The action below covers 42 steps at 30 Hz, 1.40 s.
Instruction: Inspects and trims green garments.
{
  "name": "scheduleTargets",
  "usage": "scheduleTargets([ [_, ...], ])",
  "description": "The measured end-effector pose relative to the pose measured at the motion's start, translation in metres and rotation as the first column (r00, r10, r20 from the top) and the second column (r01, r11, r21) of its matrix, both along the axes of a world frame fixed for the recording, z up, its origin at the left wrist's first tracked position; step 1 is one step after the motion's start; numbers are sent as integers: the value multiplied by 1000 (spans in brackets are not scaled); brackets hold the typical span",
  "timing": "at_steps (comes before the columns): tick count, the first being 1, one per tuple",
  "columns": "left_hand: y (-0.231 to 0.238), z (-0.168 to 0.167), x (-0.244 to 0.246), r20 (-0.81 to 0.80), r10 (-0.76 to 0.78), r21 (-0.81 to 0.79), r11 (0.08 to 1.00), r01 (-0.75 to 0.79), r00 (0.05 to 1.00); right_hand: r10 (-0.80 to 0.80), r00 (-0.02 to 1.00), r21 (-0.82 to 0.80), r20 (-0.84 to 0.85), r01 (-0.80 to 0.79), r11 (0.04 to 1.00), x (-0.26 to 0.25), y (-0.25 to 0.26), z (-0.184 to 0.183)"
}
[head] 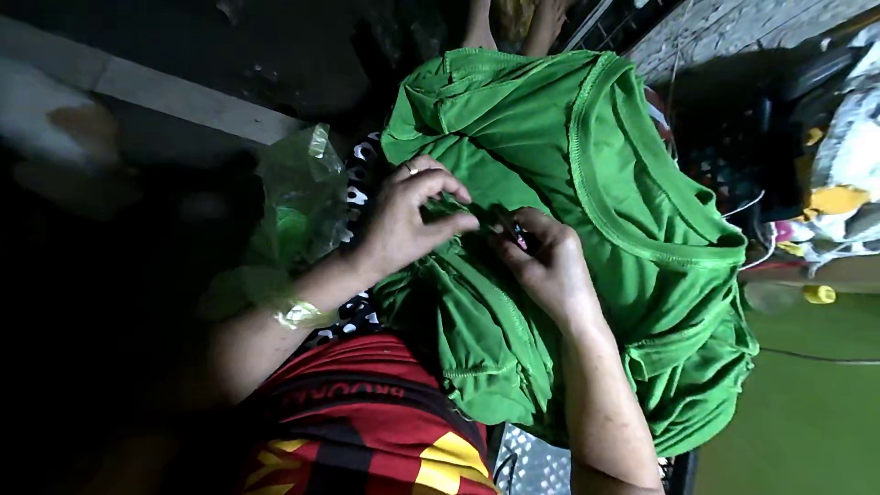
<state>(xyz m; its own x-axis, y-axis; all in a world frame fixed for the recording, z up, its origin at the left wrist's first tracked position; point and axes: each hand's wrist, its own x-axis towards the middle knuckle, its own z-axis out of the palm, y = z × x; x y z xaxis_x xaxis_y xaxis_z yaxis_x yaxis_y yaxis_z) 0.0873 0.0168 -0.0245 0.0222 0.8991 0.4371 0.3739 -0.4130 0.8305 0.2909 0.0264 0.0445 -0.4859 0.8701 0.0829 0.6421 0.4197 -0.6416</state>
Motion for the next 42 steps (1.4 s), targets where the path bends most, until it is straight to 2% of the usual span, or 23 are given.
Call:
scheduleTargets([
  [2,4,4,15,-172,75,57,996,-66,982,-31,999,8,-37,31,999,4,2,3],
  [3,7,4,22,-208,117,83,991,-101,971,-36,999,24,-35,37,999,6,1,5],
  [6,15,-2,27,-194,228,249,952,-177,954,-8,999,225,45,-3,974,18,0,6],
  [8,12,-10,20,-206,178,330,938,-103,962,-11,998,321,66,-11,947,30,1,-3],
  [10,6,-24,11,-232,-15,281,956,82,973,-16,1000,264,-23,22,964,42,2,-20],
  [12,5,-35,-1,-217,-237,135,953,270,947,-47,979,108,-196,69,992,50,0,-33],
  [13,7,-36,-7,-206,-295,86,944,317,933,-75,961,40,-268,89,995,52,-1,-36],
  [15,8,-28,-15,-158,-310,53,945,322,938,-125,941,-60,-314,112,992,51,-5,-34],
  [18,12,-4,-5,-100,-190,71,978,197,977,-153,943,-112,-294,126,986,47,-6,-29],
  [23,18,10,30,-227,-227,-109,972,207,947,-160,943,-122,-292,130,984,46,-8,-27],
  [26,18,6,29,-175,-211,-82,976,200,962,-122,962,-125,-245,94,988,49,-7,-22],
  [31,17,3,20,-76,-246,-131,963,235,966,-77,997,66,-22,79,995,50,-8,-17],
  [36,14,4,25,-154,-211,-82,976,200,965,-102,967,231,235,46,972,27,-11,-7],
  [42,11,1,26,-179,-177,-45,984,172,968,-104,948,302,300,9,953,18,-8,-11],
])
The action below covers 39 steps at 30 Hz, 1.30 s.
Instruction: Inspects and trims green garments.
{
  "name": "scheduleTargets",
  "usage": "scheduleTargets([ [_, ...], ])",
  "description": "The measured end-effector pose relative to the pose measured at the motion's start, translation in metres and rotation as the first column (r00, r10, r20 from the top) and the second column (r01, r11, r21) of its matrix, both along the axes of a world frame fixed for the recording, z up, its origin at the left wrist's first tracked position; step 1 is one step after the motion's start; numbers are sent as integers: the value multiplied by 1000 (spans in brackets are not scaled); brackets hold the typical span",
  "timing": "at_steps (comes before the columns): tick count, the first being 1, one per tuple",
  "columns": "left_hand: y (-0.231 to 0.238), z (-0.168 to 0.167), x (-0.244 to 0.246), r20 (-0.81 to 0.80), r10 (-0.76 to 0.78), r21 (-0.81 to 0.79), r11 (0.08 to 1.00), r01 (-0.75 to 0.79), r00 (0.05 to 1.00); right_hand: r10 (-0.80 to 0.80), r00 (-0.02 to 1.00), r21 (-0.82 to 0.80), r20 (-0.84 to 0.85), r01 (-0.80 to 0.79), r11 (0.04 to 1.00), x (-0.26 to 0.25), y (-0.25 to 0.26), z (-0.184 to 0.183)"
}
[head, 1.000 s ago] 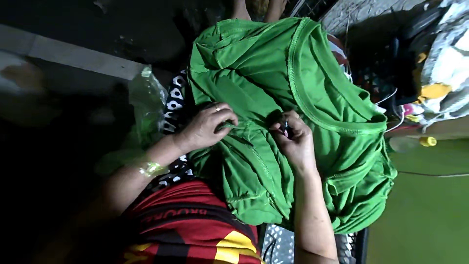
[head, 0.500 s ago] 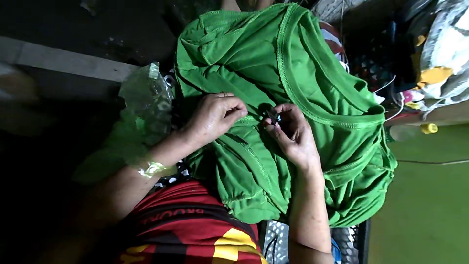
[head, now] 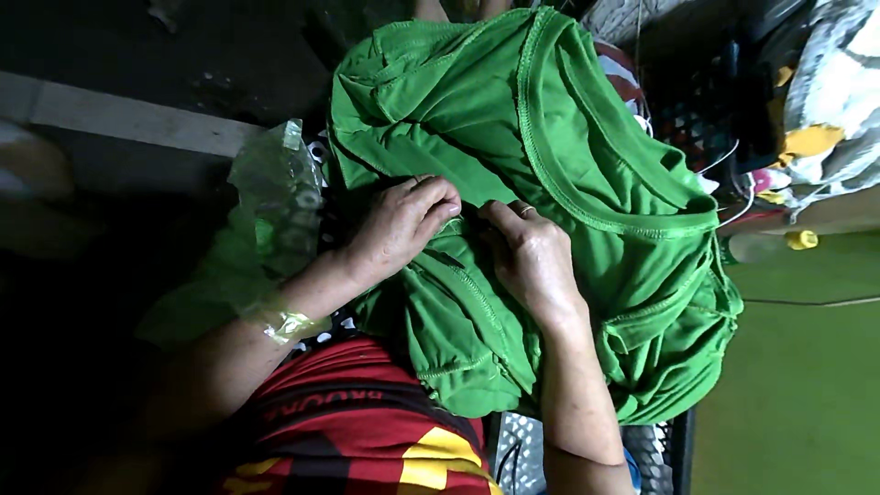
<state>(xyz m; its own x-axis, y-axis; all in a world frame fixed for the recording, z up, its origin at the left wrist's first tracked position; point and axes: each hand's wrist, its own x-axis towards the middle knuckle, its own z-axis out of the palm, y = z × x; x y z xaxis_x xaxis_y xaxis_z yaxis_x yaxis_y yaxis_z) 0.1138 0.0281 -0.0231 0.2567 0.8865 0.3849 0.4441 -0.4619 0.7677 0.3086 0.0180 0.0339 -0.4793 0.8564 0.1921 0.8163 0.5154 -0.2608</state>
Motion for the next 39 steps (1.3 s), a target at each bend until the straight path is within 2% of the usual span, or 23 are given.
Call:
scheduleTargets([
  [3,-2,-1,-1,18,12,-21,1000,-12,1000,13,998,-58,-56,-16,998,7,2,-1],
  [5,-3,-2,-1,21,1,0,1000,-1,1000,-3,988,-162,-155,-22,986,17,5,-1],
  [8,-3,-7,2,-35,-19,91,996,22,999,-92,945,-331,-315,-19,943,29,10,-2],
  [10,-2,-9,6,-79,-3,179,984,17,997,-125,927,-365,-353,-14,931,29,9,-1],
  [14,0,-16,5,-76,16,288,958,7,997,-40,958,-300,-285,-49,953,31,5,3],
  [24,-1,-15,4,-54,49,224,974,-36,997,-2,1000,-68,-8,2,998,4,0,3],
  [32,-5,-12,5,-46,83,218,973,-71,996,27,999,-96,-20,-29,995,7,1,3],
  [39,-5,-21,5,-14,88,227,970,-83,996,8,998,-22,-57,-9,1000,1,5,-7],
])
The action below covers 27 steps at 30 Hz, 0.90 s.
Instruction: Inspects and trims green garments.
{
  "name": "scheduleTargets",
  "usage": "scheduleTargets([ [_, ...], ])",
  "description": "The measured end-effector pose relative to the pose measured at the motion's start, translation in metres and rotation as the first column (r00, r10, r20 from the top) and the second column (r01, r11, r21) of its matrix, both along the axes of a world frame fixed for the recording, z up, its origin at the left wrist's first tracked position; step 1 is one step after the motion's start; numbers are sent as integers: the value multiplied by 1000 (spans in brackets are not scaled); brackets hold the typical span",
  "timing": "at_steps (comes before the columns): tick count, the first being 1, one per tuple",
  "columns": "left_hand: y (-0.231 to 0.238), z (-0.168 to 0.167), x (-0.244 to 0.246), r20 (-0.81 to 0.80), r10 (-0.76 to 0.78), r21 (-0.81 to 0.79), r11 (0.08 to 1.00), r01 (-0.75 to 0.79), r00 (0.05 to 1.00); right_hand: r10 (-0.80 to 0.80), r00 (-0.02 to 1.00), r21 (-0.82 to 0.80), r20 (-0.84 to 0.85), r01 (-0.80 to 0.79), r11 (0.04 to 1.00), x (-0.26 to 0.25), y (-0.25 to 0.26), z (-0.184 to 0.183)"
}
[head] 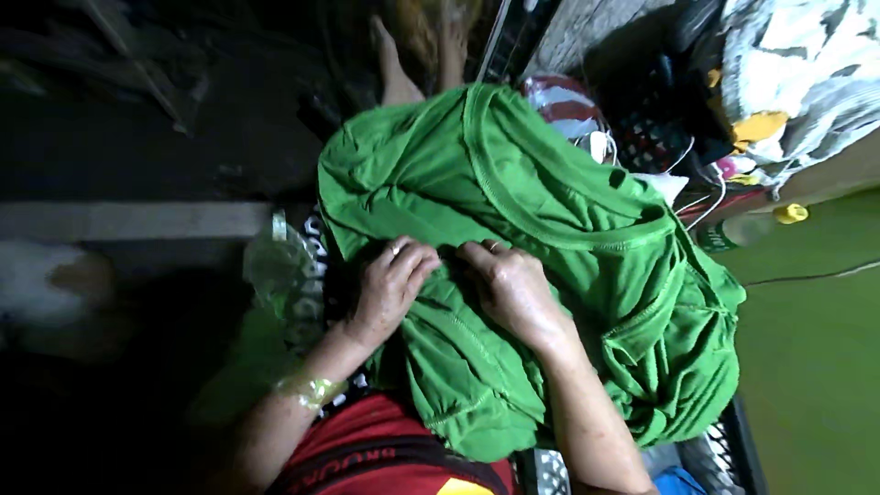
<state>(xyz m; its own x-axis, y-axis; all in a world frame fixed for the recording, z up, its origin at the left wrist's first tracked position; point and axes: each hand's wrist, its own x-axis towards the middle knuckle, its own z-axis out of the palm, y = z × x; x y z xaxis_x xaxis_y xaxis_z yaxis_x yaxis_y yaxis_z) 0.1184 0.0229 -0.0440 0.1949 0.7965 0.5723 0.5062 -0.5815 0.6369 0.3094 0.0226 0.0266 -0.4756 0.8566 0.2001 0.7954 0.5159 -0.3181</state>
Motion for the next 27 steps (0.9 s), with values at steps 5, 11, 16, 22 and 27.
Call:
scheduleTargets([
  [5,2,-4,-1,55,21,-70,997,-17,998,-15,998,-145,-65,6,989,6,1,2],
  [11,0,10,-13,291,6,-424,897,123,957,-47,942,-302,-333,-60,951,23,5,3],
  [16,-2,14,-19,325,41,-442,890,113,945,-110,852,-425,-512,-140,894,31,10,-1],
  [22,-5,5,-10,202,45,-345,938,28,978,-124,886,-412,-448,-82,907,26,11,0],
  [27,-3,3,-9,142,45,-308,951,1,989,-14,969,-262,-247,-53,964,20,3,6],
])
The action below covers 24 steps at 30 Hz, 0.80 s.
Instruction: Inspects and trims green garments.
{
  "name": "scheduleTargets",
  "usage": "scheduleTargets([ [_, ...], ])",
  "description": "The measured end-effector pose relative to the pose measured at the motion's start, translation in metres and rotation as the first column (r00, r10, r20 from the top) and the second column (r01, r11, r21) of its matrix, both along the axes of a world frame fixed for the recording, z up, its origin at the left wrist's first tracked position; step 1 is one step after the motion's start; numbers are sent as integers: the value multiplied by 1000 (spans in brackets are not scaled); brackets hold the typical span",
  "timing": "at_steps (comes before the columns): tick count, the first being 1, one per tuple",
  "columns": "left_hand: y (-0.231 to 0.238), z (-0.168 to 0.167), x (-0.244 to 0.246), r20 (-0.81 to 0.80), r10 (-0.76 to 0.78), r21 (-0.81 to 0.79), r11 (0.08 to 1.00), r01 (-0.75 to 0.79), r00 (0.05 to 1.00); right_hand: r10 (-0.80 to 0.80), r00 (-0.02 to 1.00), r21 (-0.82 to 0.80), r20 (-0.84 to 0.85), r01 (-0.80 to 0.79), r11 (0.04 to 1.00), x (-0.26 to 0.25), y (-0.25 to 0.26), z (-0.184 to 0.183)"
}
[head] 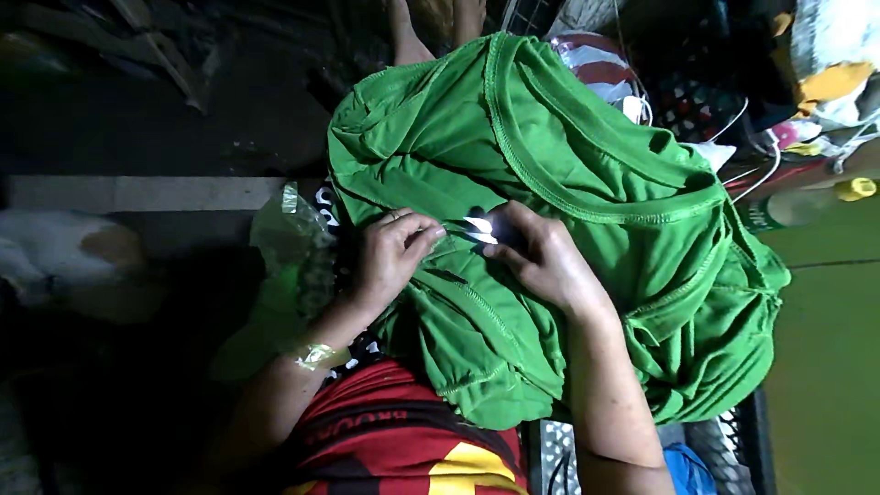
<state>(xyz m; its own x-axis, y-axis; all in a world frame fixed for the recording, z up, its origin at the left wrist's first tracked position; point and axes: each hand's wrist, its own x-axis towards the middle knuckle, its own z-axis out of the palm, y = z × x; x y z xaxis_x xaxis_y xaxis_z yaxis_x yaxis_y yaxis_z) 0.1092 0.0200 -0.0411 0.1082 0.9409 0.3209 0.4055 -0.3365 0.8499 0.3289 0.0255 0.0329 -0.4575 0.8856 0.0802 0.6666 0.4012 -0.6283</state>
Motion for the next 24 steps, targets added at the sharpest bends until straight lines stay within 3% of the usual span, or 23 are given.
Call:
scheduleTargets([
  [5,0,1,-7,201,-36,-168,983,71,979,44,978,145,203,-75,987,-12,-2,6],
  [14,-10,5,-8,75,39,-93,995,-32,996,76,907,181,415,-165,970,-38,5,12],
  [20,-17,13,-4,-93,57,-27,998,-60,994,83,931,142,355,-141,980,-29,7,12],
  [24,-12,4,0,-143,74,79,995,-63,987,121,990,79,74,-127,989,-15,16,5],
])
